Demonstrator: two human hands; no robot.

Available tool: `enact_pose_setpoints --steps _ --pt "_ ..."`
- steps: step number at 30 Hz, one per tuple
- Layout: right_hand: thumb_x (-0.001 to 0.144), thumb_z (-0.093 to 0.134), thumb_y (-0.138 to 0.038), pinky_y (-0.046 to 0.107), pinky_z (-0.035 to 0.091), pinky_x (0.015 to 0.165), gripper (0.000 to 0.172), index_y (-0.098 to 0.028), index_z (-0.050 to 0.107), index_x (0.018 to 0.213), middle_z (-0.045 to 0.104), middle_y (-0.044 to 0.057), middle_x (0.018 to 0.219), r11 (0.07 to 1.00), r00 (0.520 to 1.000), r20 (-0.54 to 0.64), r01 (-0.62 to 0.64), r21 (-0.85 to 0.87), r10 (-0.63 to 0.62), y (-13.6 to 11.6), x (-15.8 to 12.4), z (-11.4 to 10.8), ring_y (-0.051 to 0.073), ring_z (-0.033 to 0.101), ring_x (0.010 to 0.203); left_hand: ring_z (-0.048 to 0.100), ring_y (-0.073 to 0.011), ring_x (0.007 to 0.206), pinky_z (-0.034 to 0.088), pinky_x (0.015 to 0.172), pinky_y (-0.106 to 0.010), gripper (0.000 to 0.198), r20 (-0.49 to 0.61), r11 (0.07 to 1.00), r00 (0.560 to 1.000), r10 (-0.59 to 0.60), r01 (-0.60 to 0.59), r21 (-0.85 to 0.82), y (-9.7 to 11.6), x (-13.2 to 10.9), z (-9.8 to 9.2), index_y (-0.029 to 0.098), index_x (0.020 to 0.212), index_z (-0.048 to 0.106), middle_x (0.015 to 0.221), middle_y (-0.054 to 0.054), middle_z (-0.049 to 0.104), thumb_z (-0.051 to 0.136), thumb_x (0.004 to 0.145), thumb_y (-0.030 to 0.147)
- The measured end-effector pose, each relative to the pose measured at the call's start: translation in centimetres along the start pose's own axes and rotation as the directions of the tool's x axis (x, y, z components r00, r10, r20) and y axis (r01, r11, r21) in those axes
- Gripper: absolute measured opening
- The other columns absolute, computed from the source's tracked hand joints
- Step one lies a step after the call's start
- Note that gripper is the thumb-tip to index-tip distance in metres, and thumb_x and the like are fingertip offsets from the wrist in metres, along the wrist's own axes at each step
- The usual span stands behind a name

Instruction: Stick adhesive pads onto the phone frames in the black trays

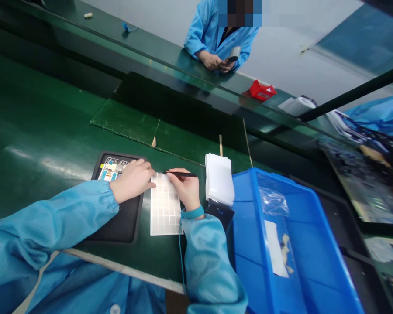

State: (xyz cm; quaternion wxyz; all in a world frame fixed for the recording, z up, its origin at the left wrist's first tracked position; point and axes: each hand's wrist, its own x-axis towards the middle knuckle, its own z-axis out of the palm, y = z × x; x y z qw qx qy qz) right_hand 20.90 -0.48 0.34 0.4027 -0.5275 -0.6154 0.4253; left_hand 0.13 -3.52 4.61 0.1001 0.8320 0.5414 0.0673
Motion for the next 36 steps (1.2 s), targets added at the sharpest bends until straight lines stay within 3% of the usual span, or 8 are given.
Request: enact_pose_setpoints --steps 3,14,20,25,31,36 --pt "0.075 0.081 -0.042 0.035 0.059 0.067 0.028 -0.019 0.074 0.089 0.077 0.008 0.090 1.000 1.000 -0.003 -0.011 0.021 0.011 -0.2 -0.1 0.0 0.019 0.069 0.066 0.056 -0.0294 0.100 0.040 0.079 -0.039 0.027 -0.001 1.000 1.000 0.000 0.000 0.002 0.0 0.0 0.0 0.015 0.093 0.073 0.095 -0.010 0.066 0.074 0.082 0.040" --pt "0.074 0.080 -0.043 0.037 0.060 0.067 0.027 -0.022 0.070 0.086 0.077 0.006 0.086 0.995 0.995 -0.097 0.015 0.094 -0.006 -0.6 -0.5 -0.8 0.021 0.071 0.067 0.056 -0.0286 0.096 0.041 0.080 -0.039 0.030 -0.036 0.998 0.999 0.018 -0.020 -0.059 -0.3 0.2 -0.3 0.015 0.094 0.074 0.091 -0.010 0.067 0.069 0.085 0.043" --pt "0.074 0.082 -0.041 0.039 0.061 0.071 0.024 -0.023 0.071 0.086 0.077 0.006 0.088 0.995 0.999 -0.046 0.032 0.098 -0.027 -1.1 -1.4 -0.9 0.023 0.072 0.072 0.059 -0.0193 0.087 0.044 0.080 -0.032 0.026 -0.119 0.934 0.993 0.011 -0.053 -0.352 -0.9 0.8 -0.5 0.019 0.100 0.073 0.092 -0.004 0.069 0.050 0.098 0.031" --pt "0.072 0.084 -0.039 0.038 0.061 0.071 0.024 -0.023 0.072 0.085 0.077 0.005 0.087 0.991 0.998 -0.052 0.035 0.128 -0.029 -1.5 -1.7 -0.8 0.022 0.072 0.072 0.060 -0.0176 0.086 0.045 0.082 -0.032 0.033 -0.157 0.863 0.988 -0.002 -0.078 -0.499 -0.9 0.9 -0.8 0.019 0.092 0.072 0.089 -0.003 0.068 0.042 0.100 0.031" --pt "0.072 0.083 -0.042 0.039 0.061 0.070 0.025 -0.023 0.072 0.084 0.076 0.005 0.087 0.993 0.998 -0.055 0.033 0.114 -0.027 -1.7 -1.8 -0.8 0.022 0.071 0.068 0.060 -0.0171 0.086 0.046 0.080 -0.030 0.012 -0.129 0.841 0.991 0.017 -0.084 -0.534 -1.0 0.9 -0.6 0.021 0.092 0.073 0.088 -0.001 0.068 0.064 0.088 0.028" --pt "0.073 0.083 -0.042 0.039 0.061 0.072 0.024 -0.024 0.072 0.085 0.077 0.005 0.087 0.993 0.998 -0.035 0.048 0.107 -0.045 -1.9 -1.8 -0.6 0.022 0.072 0.069 0.060 -0.0171 0.085 0.046 0.082 -0.031 0.014 -0.135 0.871 0.989 0.065 -0.122 -0.476 -1.3 0.9 -0.2 0.021 0.088 0.073 0.089 -0.002 0.068 0.060 0.090 0.024"
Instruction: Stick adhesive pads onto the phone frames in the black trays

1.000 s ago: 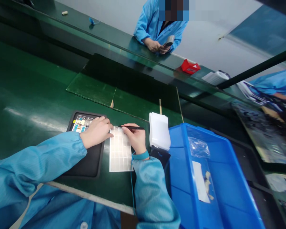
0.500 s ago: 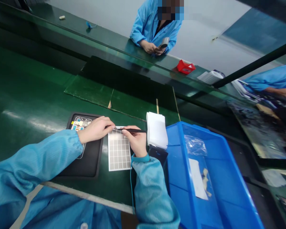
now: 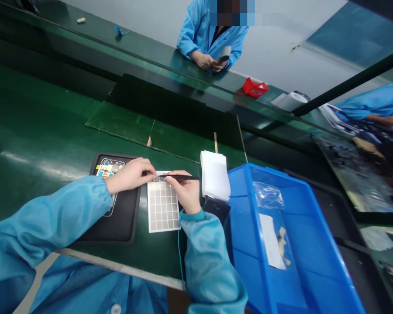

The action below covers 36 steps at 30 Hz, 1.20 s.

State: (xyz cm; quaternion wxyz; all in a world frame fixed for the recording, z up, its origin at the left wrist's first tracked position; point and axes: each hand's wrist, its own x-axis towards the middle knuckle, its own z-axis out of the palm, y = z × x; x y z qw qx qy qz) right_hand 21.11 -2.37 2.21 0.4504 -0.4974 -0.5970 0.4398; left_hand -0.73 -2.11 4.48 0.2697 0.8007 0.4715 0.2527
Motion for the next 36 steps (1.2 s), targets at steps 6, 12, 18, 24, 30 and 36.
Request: enact_pose_setpoints --steps 6,12,18,24,30,36 --pt "0.075 0.082 -0.041 0.042 0.062 0.079 0.024 -0.024 0.073 0.089 0.077 0.006 0.091 0.999 1.000 -0.006 0.011 -0.032 -0.011 0.0 0.0 0.1 0.024 0.073 0.078 0.060 -0.0180 0.085 0.046 0.082 -0.031 0.013 -0.032 0.998 0.997 -0.064 0.064 0.016 -0.3 0.2 0.2 0.021 0.085 0.073 0.087 -0.002 0.068 0.060 0.088 0.021" --pt "0.075 0.082 -0.035 0.042 0.061 0.083 0.019 -0.024 0.074 0.089 0.077 0.005 0.092 1.000 1.000 0.019 0.020 -0.005 -0.020 0.2 -0.1 0.2 0.025 0.074 0.085 0.060 -0.0170 0.083 0.046 0.080 -0.031 0.013 -0.060 0.998 0.996 -0.058 0.057 -0.032 -0.4 0.1 0.2 0.021 0.084 0.073 0.085 -0.001 0.068 0.061 0.088 0.021" --pt "0.075 0.082 -0.038 0.043 0.061 0.083 0.021 -0.024 0.074 0.089 0.077 0.006 0.092 1.000 1.000 0.014 0.016 -0.027 -0.015 0.1 -0.1 0.2 0.026 0.074 0.086 0.061 -0.0161 0.083 0.046 0.079 -0.030 0.011 -0.050 0.999 0.998 -0.049 0.048 -0.020 -0.4 0.1 0.3 0.021 0.085 0.073 0.085 -0.001 0.068 0.062 0.087 0.021" --pt "0.075 0.081 -0.042 0.042 0.062 0.077 0.022 -0.024 0.072 0.085 0.077 0.005 0.088 0.999 1.000 0.000 0.005 -0.038 -0.005 0.0 -0.1 0.3 0.024 0.073 0.077 0.061 -0.0164 0.083 0.046 0.079 -0.030 0.012 -0.049 0.998 0.997 -0.053 0.051 -0.043 -0.3 0.1 0.2 0.021 0.086 0.074 0.086 -0.001 0.069 0.062 0.088 0.023" --pt "0.075 0.081 -0.040 0.037 0.060 0.068 0.021 -0.023 0.072 0.084 0.076 0.004 0.083 1.000 0.999 -0.052 0.011 -0.014 -0.012 0.3 0.0 0.1 0.021 0.070 0.066 0.061 -0.0160 0.079 0.046 0.076 -0.030 0.017 -0.135 0.979 0.973 -0.185 0.170 -0.113 0.1 0.4 -0.3 0.020 0.092 0.073 0.082 0.000 0.068 0.059 0.089 0.031" --pt "0.074 0.082 -0.039 0.035 0.058 0.065 0.023 -0.022 0.072 0.085 0.073 0.003 0.076 1.000 0.996 -0.084 0.011 0.006 -0.010 1.0 0.3 -0.1 0.020 0.069 0.065 0.060 -0.0137 0.070 0.042 0.066 -0.027 0.016 -0.144 0.977 0.966 -0.215 0.215 -0.017 1.2 -0.7 -6.3 0.020 0.093 0.070 0.078 0.002 0.068 0.060 0.087 0.031"
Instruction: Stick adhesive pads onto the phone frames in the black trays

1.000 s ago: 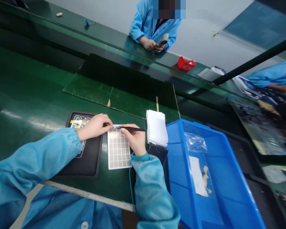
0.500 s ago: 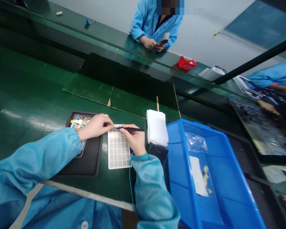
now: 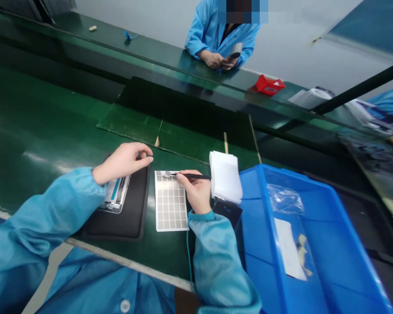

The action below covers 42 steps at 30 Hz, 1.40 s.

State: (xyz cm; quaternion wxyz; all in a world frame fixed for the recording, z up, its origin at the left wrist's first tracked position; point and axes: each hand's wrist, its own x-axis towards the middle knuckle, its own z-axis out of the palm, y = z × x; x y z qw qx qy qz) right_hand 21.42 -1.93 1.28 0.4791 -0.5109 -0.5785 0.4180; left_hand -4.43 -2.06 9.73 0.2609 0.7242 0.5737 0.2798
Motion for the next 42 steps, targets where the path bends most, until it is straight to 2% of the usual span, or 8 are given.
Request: enact_pose_setpoints --steps 3,6,11,14,23,31,37,42 --pt "0.073 0.083 -0.038 0.033 0.057 0.064 0.022 -0.022 0.072 0.084 0.072 0.002 0.074 1.000 1.000 -0.015 0.011 0.016 -0.011 0.1 0.2 0.0 0.018 0.067 0.062 0.059 -0.0144 0.067 0.039 0.063 -0.027 0.019 0.006 0.977 0.996 -0.085 0.082 0.198 -1.4 -2.2 -4.0 0.021 0.098 0.067 0.075 0.003 0.066 0.057 0.088 0.033" --pt "0.072 0.084 -0.039 0.032 0.056 0.061 0.024 -0.022 0.072 0.084 0.071 0.002 0.072 1.000 0.999 -0.035 0.014 0.008 -0.013 -0.3 0.4 -0.1 0.018 0.066 0.061 0.059 -0.0167 0.067 0.039 0.060 -0.028 0.029 0.009 0.914 0.977 -0.211 0.194 0.358 -4.2 -5.8 -6.0 0.019 0.112 0.059 0.078 0.001 0.065 0.054 0.089 0.034" --pt "0.073 0.084 -0.039 0.031 0.056 0.061 0.026 -0.020 0.072 0.085 0.068 0.000 0.065 1.000 0.999 -0.042 0.009 0.026 -0.008 -3.0 -0.4 0.9 0.017 0.065 0.060 0.064 -0.0202 0.075 0.046 0.063 -0.030 0.057 0.192 0.937 0.950 -0.245 0.182 0.298 -6.9 -11.2 -4.6 0.019 0.139 0.039 0.095 -0.004 0.066 0.052 0.085 0.031" --pt "0.074 0.084 -0.037 0.031 0.056 0.061 0.024 -0.019 0.072 0.085 0.069 0.002 0.069 0.999 0.998 0.045 -0.034 0.038 0.033 -5.3 -1.7 3.4 0.017 0.065 0.060 0.066 -0.0243 0.089 0.051 0.074 -0.035 0.071 0.168 0.958 0.968 -0.186 0.141 0.251 -6.3 -12.5 -3.2 0.019 0.147 0.031 0.119 -0.011 0.064 0.055 0.080 0.025" --pt "0.076 0.080 -0.042 0.028 0.054 0.057 0.030 -0.016 0.069 0.087 0.068 0.003 0.069 0.975 0.958 0.198 -0.218 0.042 0.205 -6.4 -4.3 10.7 0.015 0.063 0.058 0.060 -0.0328 0.114 0.052 0.092 -0.048 0.080 0.218 0.985 0.972 -0.091 0.056 0.162 -5.0 -13.9 -1.0 0.019 0.147 0.028 0.130 -0.017 0.057 0.061 0.074 0.023" --pt "0.075 0.079 -0.048 0.030 0.055 0.056 0.034 -0.017 0.067 0.083 0.071 0.005 0.073 0.971 0.958 0.165 -0.239 0.009 0.235 -6.1 -5.5 11.4 0.018 0.066 0.061 0.066 -0.0283 0.096 0.055 0.082 -0.045 0.060 0.219 0.963 0.976 0.002 -0.060 0.261 -5.5 -12.1 -1.6 0.016 0.138 0.040 0.112 -0.012 0.067 0.057 0.081 0.027" --pt "0.078 0.078 -0.045 0.027 0.051 0.050 0.030 -0.017 0.068 0.086 0.070 0.005 0.069 0.969 0.958 0.148 -0.246 -0.027 0.247 -6.0 -5.7 11.6 0.018 0.064 0.059 0.063 -0.0239 0.090 0.052 0.080 -0.039 0.032 0.104 0.922 0.959 0.265 -0.284 0.265 -7.7 -9.3 -0.6 0.014 0.117 0.056 0.101 -0.009 0.068 0.048 0.086 0.019" --pt "0.081 0.077 -0.040 0.027 0.052 0.052 0.024 -0.018 0.069 0.087 0.071 0.004 0.073 0.967 0.956 0.144 -0.251 -0.044 0.254 -6.1 -5.9 11.4 0.018 0.066 0.063 0.059 -0.0210 0.082 0.049 0.073 -0.035 0.030 0.052 0.913 0.942 0.331 -0.333 0.235 -8.4 -9.0 0.0 0.014 0.115 0.056 0.093 -0.007 0.065 0.047 0.087 0.016"
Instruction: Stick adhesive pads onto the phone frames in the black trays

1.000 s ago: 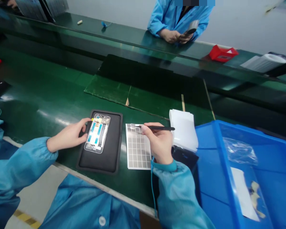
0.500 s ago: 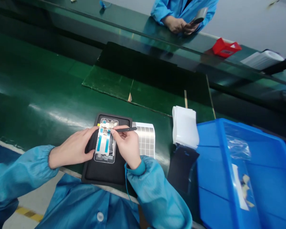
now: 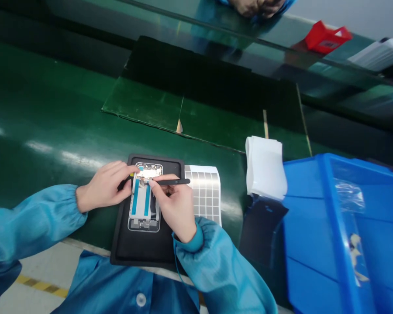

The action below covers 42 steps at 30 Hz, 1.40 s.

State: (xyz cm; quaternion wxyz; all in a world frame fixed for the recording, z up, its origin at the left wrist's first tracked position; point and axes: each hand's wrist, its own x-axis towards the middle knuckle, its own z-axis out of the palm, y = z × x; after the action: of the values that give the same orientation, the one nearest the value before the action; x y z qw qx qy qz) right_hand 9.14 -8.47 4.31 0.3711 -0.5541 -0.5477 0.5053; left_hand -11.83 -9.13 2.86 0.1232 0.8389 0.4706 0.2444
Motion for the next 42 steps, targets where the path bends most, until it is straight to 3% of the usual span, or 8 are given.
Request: enact_pose_setpoints --steps 15,42 --pt "0.081 0.077 -0.034 0.027 0.053 0.055 0.017 -0.019 0.071 0.087 0.074 0.005 0.082 0.998 1.000 -0.013 -0.020 -0.054 0.020 0.27 -0.06 -0.36 0.018 0.068 0.069 0.060 -0.0211 0.083 0.049 0.075 -0.035 0.033 0.023 0.999 0.999 -0.026 0.027 -0.018 0.27 -0.31 -0.28 0.013 0.120 0.054 0.093 -0.007 0.064 0.045 0.089 0.015" --pt "0.081 0.076 -0.034 0.028 0.053 0.054 0.015 -0.020 0.071 0.085 0.073 0.005 0.078 0.999 1.000 -0.007 -0.017 -0.029 0.017 0.07 0.10 -0.28 0.019 0.068 0.070 0.059 -0.0211 0.081 0.048 0.074 -0.036 0.035 0.055 0.999 0.998 -0.042 0.042 -0.011 0.14 -0.33 -0.35 0.015 0.121 0.054 0.090 -0.006 0.063 0.045 0.087 0.015"
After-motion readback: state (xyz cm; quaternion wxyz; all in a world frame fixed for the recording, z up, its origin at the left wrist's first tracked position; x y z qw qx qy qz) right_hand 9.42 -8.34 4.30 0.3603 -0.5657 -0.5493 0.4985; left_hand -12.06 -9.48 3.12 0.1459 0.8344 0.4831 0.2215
